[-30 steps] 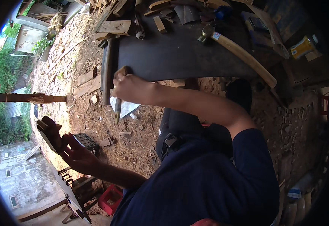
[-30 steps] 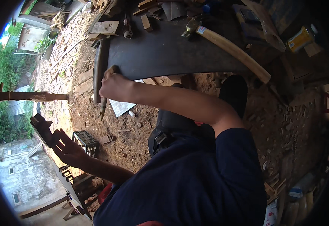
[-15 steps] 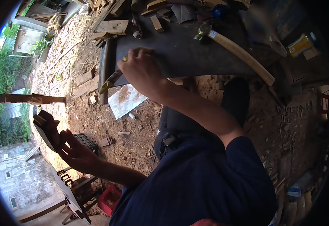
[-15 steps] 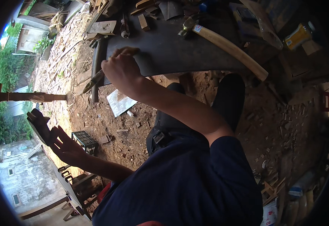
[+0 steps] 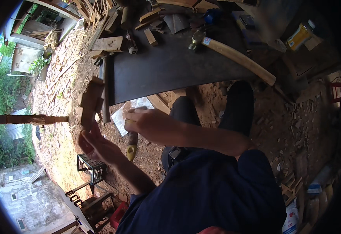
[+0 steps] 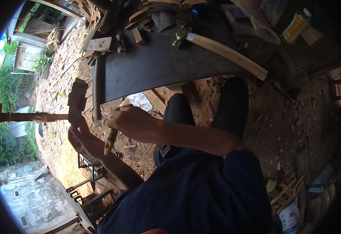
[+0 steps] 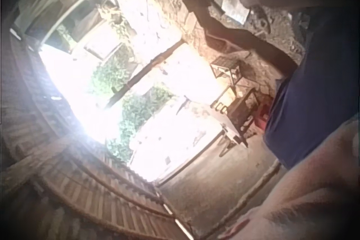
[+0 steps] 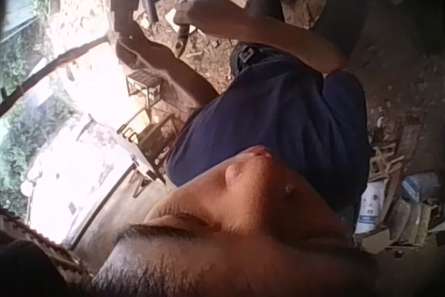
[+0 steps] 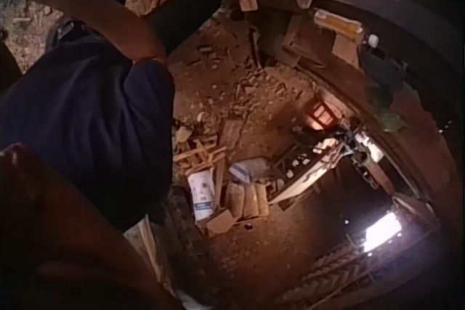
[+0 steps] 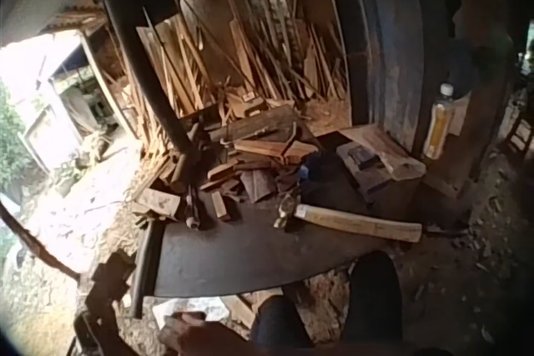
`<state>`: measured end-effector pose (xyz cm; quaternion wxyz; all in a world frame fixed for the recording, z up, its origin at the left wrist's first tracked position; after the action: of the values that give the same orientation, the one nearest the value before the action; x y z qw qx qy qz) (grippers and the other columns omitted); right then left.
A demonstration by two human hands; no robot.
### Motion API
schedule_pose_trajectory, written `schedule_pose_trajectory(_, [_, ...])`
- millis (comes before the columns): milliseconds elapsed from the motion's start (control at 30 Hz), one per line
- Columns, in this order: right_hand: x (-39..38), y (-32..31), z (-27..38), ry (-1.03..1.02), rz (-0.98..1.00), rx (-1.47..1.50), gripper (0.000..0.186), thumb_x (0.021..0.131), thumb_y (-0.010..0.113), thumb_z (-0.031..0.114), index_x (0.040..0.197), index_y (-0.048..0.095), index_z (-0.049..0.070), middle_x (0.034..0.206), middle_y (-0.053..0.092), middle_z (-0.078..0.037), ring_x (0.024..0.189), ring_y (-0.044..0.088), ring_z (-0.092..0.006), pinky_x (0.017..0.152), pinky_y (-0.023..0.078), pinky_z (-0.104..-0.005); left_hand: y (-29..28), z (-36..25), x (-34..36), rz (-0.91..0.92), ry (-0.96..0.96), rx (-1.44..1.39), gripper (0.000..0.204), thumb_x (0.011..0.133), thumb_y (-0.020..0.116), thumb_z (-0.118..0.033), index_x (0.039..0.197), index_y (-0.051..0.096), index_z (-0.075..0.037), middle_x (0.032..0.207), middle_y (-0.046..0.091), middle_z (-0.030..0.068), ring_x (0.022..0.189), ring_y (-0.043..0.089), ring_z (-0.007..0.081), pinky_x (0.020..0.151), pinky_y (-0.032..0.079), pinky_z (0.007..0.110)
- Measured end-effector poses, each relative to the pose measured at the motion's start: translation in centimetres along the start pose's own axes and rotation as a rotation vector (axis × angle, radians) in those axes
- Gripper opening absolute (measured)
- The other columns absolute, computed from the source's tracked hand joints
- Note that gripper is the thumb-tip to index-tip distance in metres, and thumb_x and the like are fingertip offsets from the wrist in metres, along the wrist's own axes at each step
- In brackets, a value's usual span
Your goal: Assembling and cleaning small wooden components using a hammer and a brush in a workshop.
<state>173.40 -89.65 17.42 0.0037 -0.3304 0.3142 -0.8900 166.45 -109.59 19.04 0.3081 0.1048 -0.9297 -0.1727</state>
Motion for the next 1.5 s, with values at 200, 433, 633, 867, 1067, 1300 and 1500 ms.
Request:
schedule_pose_trajectory(200, [-2.8,-11.5,-2.3,0.28,-0.284,-0.021,0.021,0.082,0.073,-0.006,0.097,0.071,0.008,0.131,0.073,-0.015,0.113,0.075,-0.0315,0.094,0.062,-0.0396,4.9,9.1,-4.6,0.266,0.128,0.382,0.018,0.098,0.069,0.008,0.115,0.062,0.005,0.119,0.074,0.0213,0.107,0.074,0.0289,0.095,0.065,0.039])
schedule_pose_trajectory(433, [0.1,-9.3,-4.7,0.046,-0.118,-0.298,0.02,0.083,0.074,0.002,0.1,0.076,0.011,0.134,0.072,-0.011,0.127,0.069,-0.0294,0.1,0.061,-0.0392,8.4,11.9,-7.9,0.477,0.025,0.289,0.058,0.084,0.082,0.009,0.135,0.055,0.002,0.131,0.065,0.0182,0.123,0.068,0.0275,0.098,0.062,0.037])
schedule_pose_trajectory(633, [0.8,-9.9,-4.4,0.06,-0.006,-0.476,0.013,0.086,0.072,0.009,0.099,0.076,0.011,0.133,0.073,-0.007,0.127,0.068,-0.0261,0.094,0.063,-0.0366,9.0,11.1,-7.5,0.648,-0.029,0.465,0.084,0.081,0.088,-0.002,0.154,0.044,-0.004,0.139,0.066,0.0223,0.122,0.07,0.0294,0.102,0.058,0.04])
schedule_pose_trajectory(867, [2.0,-11.3,-3.2,0.006,-0.083,-0.382,0.005,0.088,0.071,0.012,0.092,0.073,0.013,0.115,0.074,-0.007,0.119,0.07,-0.0256,0.089,0.064,-0.033,10.0,11.2,-7.6,0.603,-0.073,0.366,0.089,0.084,0.084,0.0,0.159,0.036,-0.004,0.149,0.058,0.0225,0.133,0.064,0.0343,0.108,0.056,0.042])
schedule_pose_trajectory(1067, [2.1,-12.1,-3.5,0.107,0.0,-0.212,0.014,0.087,0.072,0.008,0.099,0.076,0.011,0.127,0.074,-0.01,0.122,0.07,-0.0246,0.099,0.061,-0.0385,10.2,10.9,-7.5,0.61,-0.126,0.387,0.09,0.086,0.083,0.003,0.161,0.035,-0.005,0.147,0.06,0.0217,0.128,0.067,0.0308,0.104,0.058,0.04])
schedule_pose_trajectory(1300, [1.6,-10.6,-3.4,-0.053,-0.001,-0.274,0.02,0.082,0.071,-0.002,0.098,0.076,0.01,0.128,0.075,-0.008,0.12,0.072,-0.0267,0.1,0.061,-0.0383,11.1,9.8,-6.8,0.636,-0.089,0.391,0.087,0.085,0.083,0.001,0.159,0.039,-0.005,0.144,0.063,0.0209,0.13,0.066,0.0303,0.105,0.057,0.039])
schedule_pose_trajectory(1500, [2.3,-15.1,-9.5,0.292,-0.354,-0.21,0.013,0.099,0.072,0.017,0.105,0.072,0.006,0.114,0.076,-0.012,0.095,0.078,-0.0255,0.078,0.061,-0.0382,11.5,9.8,-7.4,0.615,-0.037,0.467,0.073,0.087,0.082,0.003,0.15,0.047,-0.003,0.139,0.068,0.0192,0.128,0.069,0.031,0.104,0.058,0.04])
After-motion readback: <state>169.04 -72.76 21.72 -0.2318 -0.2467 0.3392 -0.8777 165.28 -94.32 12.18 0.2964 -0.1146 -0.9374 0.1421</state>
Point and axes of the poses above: each hand's wrist, its own x-axis towards the middle knuckle, its own y-axis out of the palm, z = x × y, the point moved 1 cm from there along x, towards the middle knuckle
